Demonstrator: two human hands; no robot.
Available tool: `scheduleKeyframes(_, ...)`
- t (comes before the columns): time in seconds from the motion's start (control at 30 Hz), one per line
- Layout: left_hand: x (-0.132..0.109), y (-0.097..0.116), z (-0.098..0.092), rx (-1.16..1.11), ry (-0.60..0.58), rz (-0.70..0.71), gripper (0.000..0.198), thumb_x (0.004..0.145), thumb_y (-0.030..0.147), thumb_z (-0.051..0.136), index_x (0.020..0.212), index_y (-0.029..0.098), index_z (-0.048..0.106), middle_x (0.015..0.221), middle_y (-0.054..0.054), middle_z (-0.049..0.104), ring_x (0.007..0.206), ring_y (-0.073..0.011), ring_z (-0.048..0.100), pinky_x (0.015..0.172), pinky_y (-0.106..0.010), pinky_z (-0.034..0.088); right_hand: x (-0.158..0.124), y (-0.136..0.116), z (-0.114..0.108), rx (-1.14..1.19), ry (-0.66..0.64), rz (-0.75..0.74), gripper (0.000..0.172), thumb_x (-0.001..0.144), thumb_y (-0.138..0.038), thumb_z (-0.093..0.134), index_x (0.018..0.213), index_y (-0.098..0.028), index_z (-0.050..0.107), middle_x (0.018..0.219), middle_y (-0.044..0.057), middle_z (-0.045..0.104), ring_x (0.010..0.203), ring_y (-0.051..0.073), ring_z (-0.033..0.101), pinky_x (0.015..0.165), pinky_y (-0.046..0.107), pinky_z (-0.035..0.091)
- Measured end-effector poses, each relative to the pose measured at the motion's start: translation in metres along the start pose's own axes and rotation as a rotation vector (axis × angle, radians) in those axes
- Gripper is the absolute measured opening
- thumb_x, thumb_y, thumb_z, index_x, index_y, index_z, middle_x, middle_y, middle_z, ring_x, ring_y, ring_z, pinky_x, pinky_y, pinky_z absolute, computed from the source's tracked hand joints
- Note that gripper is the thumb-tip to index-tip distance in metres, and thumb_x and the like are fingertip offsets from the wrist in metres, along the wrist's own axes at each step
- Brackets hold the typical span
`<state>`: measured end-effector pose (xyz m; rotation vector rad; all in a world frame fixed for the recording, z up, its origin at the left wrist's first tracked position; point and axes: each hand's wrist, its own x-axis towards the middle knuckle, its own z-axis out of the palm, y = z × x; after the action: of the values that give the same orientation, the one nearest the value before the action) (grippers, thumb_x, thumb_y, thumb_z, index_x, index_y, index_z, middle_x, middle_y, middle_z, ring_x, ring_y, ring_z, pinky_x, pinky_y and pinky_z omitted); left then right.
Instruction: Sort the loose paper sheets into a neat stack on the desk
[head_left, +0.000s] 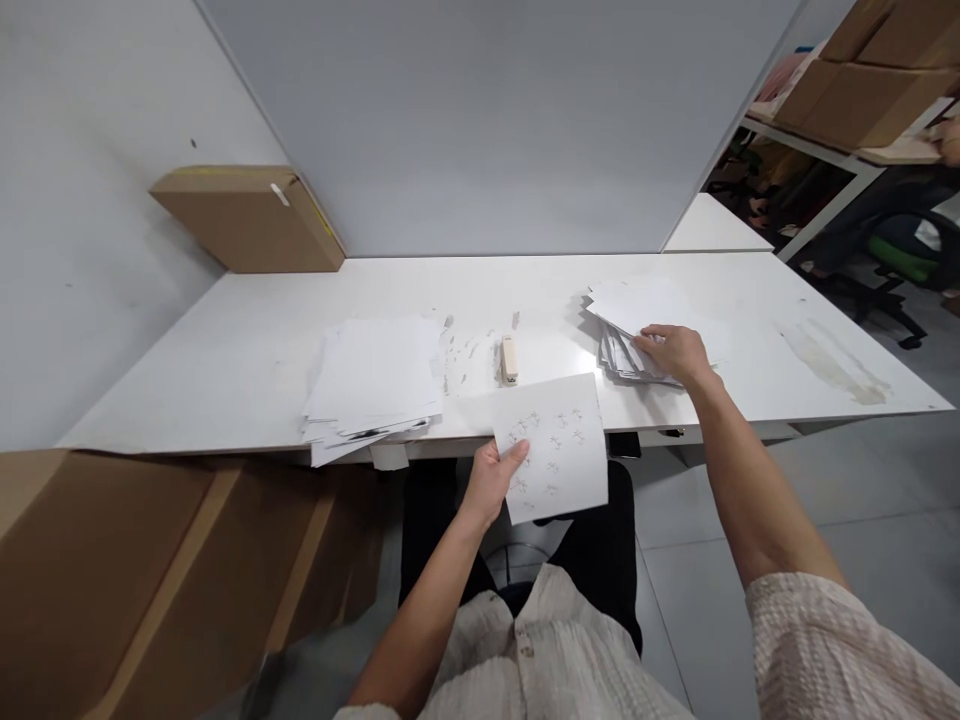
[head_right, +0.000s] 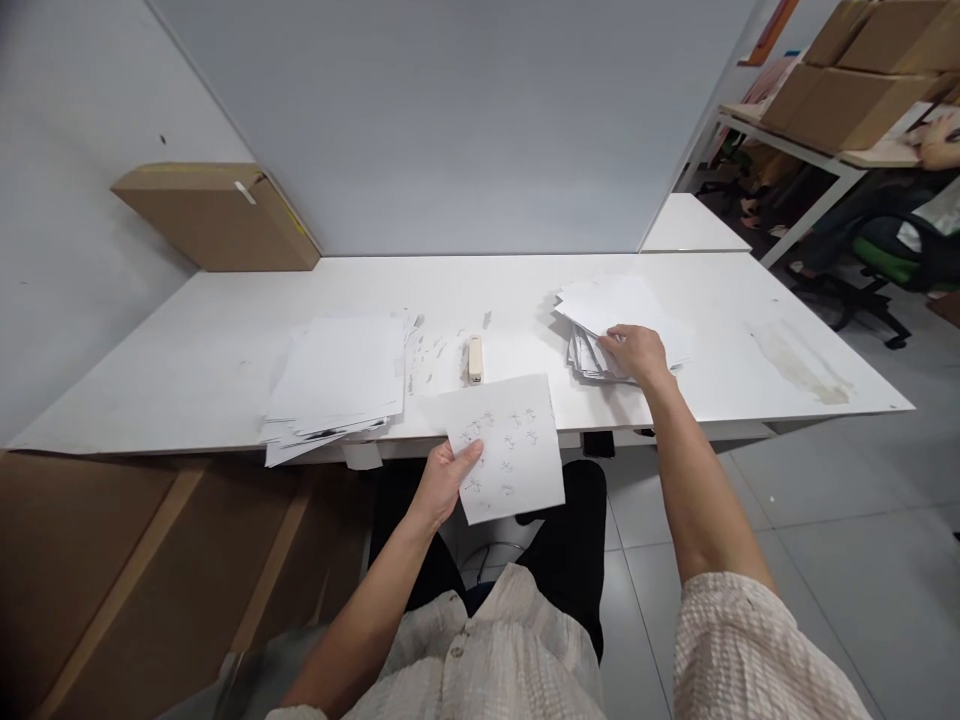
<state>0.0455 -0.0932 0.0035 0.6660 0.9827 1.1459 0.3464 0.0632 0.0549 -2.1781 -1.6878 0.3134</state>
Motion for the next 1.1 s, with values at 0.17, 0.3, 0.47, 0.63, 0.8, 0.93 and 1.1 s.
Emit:
scheduleKeyframes(0.17, 0.003, -0.001, 0.0, -0.056, 0.038, -0.004, 0.044, 0.062, 0.038, 0.078, 0.098, 0.013, 0.069, 0.098, -0.012, 0.071, 0.094, -0.0271, 0.065, 0.09, -0.042, 0.047, 0.001, 0.001, -0.003, 0.06, -0.031, 0.036, 0.032, 0.075, -0.037, 0.052, 0.089, -0.017, 0.073, 0.08, 0.006, 0.07, 0.072, 0.021, 0.061, 0.063, 0.028, 0.041)
scheduleKeyframes(0.3, 0.006, -0.002, -0.001, -0.124, 0.031, -0.005, 0.045, 0.064, 0.038, 0.076, 0.1, 0.013, 0.068, 0.101, -0.012, 0.07, 0.1, -0.0279, 0.063, 0.092, -0.043, 0.046, -0.006, -0.006, -0.005, -0.062, 0.152, -0.048, 0.031, 0.082, -0.029, 0.044, 0.086, -0.013, 0.071, 0.087, 0.012, 0.069, 0.081, 0.025, 0.06, 0.069, 0.033, 0.041)
scheduleKeyframes(0.47, 0.006, 0.0, -0.007, -0.178, 0.078, -0.022, 0.045, 0.066, 0.038, 0.075, 0.101, 0.012, 0.066, 0.105, -0.013, 0.069, 0.108, -0.0286, 0.059, 0.096, -0.042, 0.043, -0.077, -0.036, -0.025, -0.031, 0.606, -0.36, 0.032, 0.091, -0.031, 0.033, 0.091, -0.015, 0.061, 0.086, 0.012, 0.065, 0.083, 0.024, 0.058, 0.074, 0.036, 0.041)
scheduleKeyframes(0.63, 0.007, 0.0, -0.011, -0.241, 0.104, -0.052, 0.043, 0.065, 0.037, 0.075, 0.098, 0.013, 0.066, 0.105, -0.013, 0.069, 0.11, -0.0294, 0.058, 0.097, -0.043, 0.043, -0.149, -0.057, -0.02, 0.497, 0.498, -0.223, 0.021, 0.089, -0.038, 0.04, 0.083, -0.024, 0.055, 0.073, 0.002, 0.055, 0.068, 0.018, 0.052, 0.059, 0.029, 0.041)
scheduleKeyframes(0.8, 0.006, -0.006, -0.013, -0.273, 0.137, -0.036, 0.038, 0.066, 0.037, 0.074, 0.093, 0.013, 0.066, 0.102, -0.012, 0.07, 0.111, -0.0283, 0.058, 0.099, -0.042, 0.042, -0.166, -0.056, 0.041, 0.566, 0.098, -0.093, 0.023, 0.086, -0.041, 0.045, 0.075, -0.022, 0.052, 0.064, -0.001, 0.051, 0.06, 0.016, 0.047, 0.055, 0.027, 0.037)
scheduleKeyframes(0.93, 0.004, -0.008, -0.016, -0.324, 0.126, -0.032, 0.041, 0.067, 0.04, 0.074, 0.097, 0.012, 0.066, 0.105, -0.012, 0.069, 0.111, -0.0283, 0.057, 0.101, -0.042, 0.04, -0.174, -0.054, 0.072, 0.48, 0.043, -0.043, 0.026, 0.087, -0.043, 0.041, 0.08, -0.021, 0.053, 0.069, 0.001, 0.056, 0.063, 0.017, 0.049, 0.056, 0.028, 0.036)
scheduleKeyframes(1.1, 0.005, -0.006, -0.022, -0.298, 0.111, -0.032, 0.044, 0.069, 0.043, 0.072, 0.1, 0.013, 0.065, 0.104, -0.012, 0.069, 0.114, -0.028, 0.055, 0.103, -0.042, 0.036, -0.183, -0.059, 0.087, 0.464, 0.044, -0.003, 0.03, 0.088, -0.044, 0.038, 0.081, -0.02, 0.054, 0.069, 0.002, 0.058, 0.064, 0.017, 0.051, 0.058, 0.028, 0.036)
